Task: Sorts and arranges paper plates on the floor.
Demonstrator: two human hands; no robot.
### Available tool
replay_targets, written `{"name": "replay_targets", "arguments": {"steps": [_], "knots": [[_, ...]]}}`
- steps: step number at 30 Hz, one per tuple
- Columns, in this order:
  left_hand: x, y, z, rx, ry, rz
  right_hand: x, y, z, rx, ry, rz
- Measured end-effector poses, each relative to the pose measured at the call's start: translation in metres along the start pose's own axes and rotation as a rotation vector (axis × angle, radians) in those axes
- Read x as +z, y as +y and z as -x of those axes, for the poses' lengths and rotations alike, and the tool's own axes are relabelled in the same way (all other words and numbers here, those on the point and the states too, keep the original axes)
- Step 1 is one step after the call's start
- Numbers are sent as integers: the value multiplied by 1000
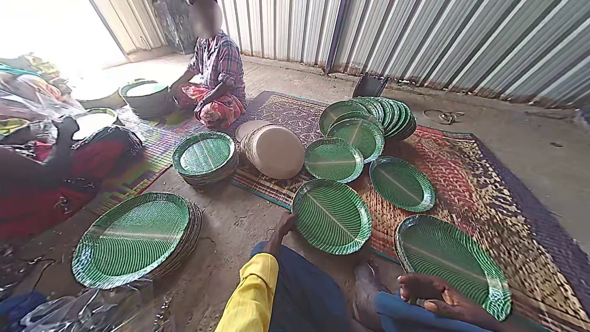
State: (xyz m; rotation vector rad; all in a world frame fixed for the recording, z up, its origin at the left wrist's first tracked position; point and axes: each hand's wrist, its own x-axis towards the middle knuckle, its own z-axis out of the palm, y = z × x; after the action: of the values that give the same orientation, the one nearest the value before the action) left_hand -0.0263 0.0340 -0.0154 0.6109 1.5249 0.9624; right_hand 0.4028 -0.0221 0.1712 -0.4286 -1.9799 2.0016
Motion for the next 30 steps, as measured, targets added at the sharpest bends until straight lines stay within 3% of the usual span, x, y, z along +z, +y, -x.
{"name": "replay_targets", "arguments": {"steps": [8,16,30], "knots": [[7,-13,-12,70,-2,-286,5,-7,7,23,34,54],[4,-12,-5,-3,29,-259,1,11,8,-35,16,17],[9,-2,5,7,14,-241,-4,3,16,-39,-26,14]]}}
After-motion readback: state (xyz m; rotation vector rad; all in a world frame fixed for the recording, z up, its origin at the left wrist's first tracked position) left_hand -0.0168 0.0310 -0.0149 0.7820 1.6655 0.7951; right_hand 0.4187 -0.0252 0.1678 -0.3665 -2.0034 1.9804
